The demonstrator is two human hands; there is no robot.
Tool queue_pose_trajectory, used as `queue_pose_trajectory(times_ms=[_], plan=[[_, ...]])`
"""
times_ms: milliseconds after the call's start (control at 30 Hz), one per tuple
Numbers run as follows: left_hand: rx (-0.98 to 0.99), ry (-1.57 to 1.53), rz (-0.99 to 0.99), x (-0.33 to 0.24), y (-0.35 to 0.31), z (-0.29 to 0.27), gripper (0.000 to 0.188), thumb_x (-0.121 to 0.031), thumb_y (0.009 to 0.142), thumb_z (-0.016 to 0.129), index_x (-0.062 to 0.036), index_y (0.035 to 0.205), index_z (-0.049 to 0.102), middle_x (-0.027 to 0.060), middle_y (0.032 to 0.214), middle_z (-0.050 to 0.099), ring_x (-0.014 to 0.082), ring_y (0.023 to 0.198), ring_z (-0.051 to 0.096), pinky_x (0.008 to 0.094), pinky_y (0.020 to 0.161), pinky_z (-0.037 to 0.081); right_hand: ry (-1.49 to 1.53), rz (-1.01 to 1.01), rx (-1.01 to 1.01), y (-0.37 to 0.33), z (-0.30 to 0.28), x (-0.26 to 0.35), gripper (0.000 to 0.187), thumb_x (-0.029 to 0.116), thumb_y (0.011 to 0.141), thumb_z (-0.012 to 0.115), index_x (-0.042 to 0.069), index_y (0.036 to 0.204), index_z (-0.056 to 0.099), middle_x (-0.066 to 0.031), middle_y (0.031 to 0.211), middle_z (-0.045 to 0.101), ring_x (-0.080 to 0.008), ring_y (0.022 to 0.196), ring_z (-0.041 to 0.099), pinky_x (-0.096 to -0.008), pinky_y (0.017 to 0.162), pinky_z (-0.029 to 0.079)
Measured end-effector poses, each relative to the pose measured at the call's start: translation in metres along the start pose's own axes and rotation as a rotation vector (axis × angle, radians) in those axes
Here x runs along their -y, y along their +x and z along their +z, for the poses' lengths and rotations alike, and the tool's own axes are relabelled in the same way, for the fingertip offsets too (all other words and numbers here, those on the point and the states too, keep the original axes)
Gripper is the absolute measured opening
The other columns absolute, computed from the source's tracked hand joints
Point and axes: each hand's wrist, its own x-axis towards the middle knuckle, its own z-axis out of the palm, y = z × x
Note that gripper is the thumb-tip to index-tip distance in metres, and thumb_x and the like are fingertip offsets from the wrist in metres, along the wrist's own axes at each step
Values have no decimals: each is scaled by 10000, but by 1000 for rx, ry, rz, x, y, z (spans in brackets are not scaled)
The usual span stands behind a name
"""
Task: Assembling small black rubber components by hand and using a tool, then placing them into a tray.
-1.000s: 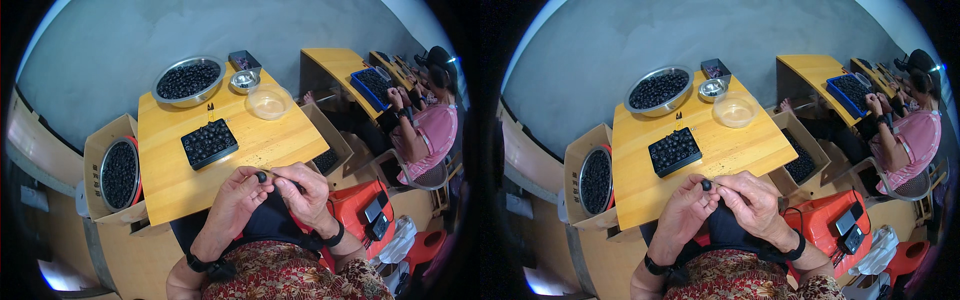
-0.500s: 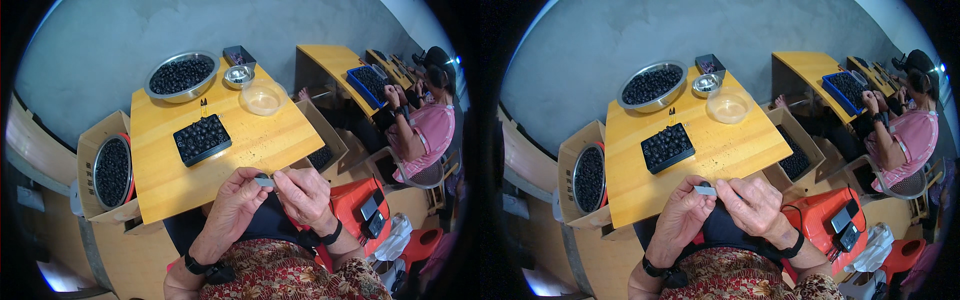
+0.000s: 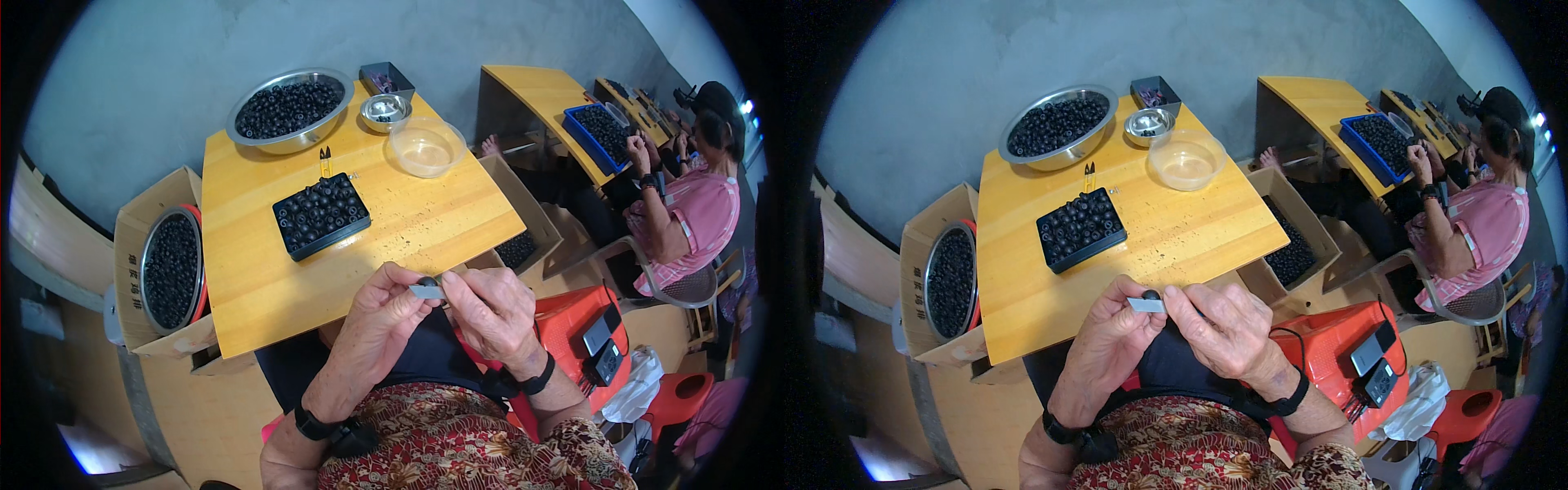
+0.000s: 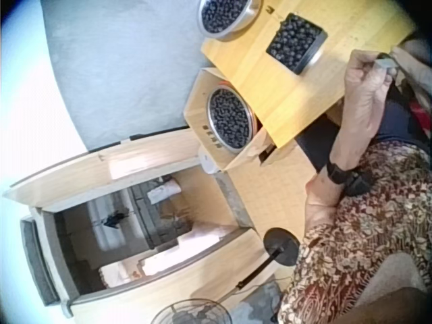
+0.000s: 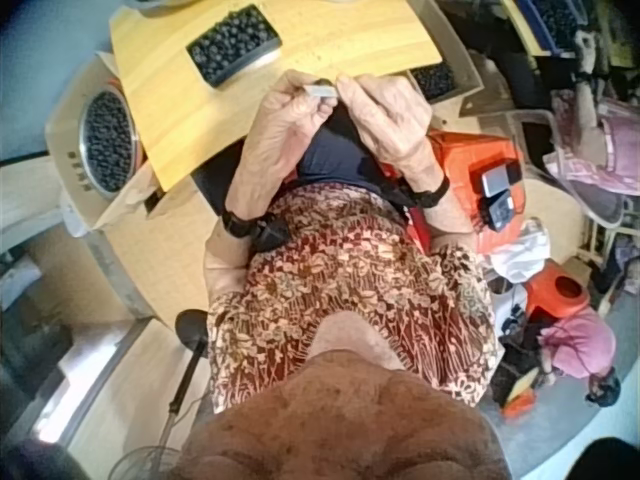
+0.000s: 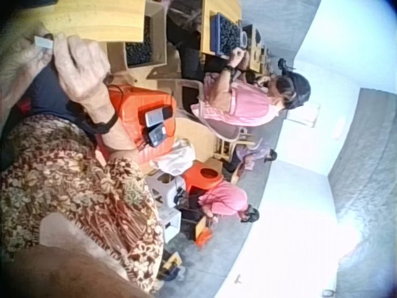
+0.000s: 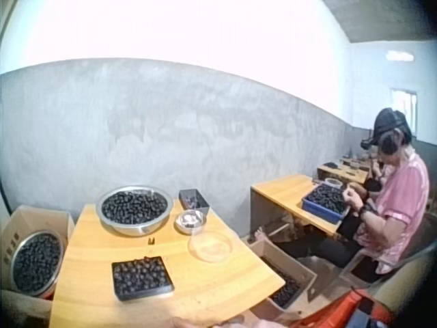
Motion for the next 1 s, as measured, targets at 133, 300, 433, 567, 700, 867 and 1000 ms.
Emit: queue_pose_trajectory(times_ms=[133,300,433,567,700,867,1000], plan=[[-20,-37,-27,2,1,-6,188,-66,866,675,-86,1043,614,45,1006,651,150,949,598,301,885,466,24,-20,-24,0,5,-2,434,55,610,687,4,1042,686,-73,889,634,-175,671,581,-280,527,453],[49,-51,-37,0,0,-9,150,-74,890,655,-74,1030,598,44,1027,629,131,957,564,296,902,444,-6,-71,-28,-1,4,-3,435,67,606,686,-5,1034,682,-77,892,632,-177,678,589,-281,535,467],[16,0,-18,0,0,-6,150,-82,872,671,-95,1009,611,55,952,640,155,904,577,318,849,444,-37,-75,-17,-4,13,-11,421,30,624,668,-20,1042,672,-97,889,635,-207,680,594,-305,539,474],[149,51,-54,-1,-7,21,103,-104,882,668,-88,969,617,71,915,621,149,862,546,294,792,430,-11,135,-21,-25,24,-42,389,-70,662,676,-31,1049,658,-136,846,633,-249,680,598,-331,582,485],[0,-19,-30,-3,0,9,80,-115,897,660,-86,962,622,59,913,619,143,876,559,273,804,431,80,219,-87,-16,20,-32,311,-90,708,697,-21,1010,668,-141,854,642,-247,693,611,-317,593,484],[-60,-46,-32,2,0,5,93,-114,917,628,-113,1010,625,31,983,642,147,955,584,311,904,448,479,487,-91,4,-1,0,274,-12,728,762,-16,991,689,-131,899,671,-207,726,632,-286,615,490],[-21,-54,-24,2,0,4,103,-115,913,633,-128,1014,631,23,1024,649,154,1023,589,341,937,453,526,469,-17,18,-5,16,353,31,703,786,13,1046,703,-121,887,659,-201,744,627,-285,616,493]])
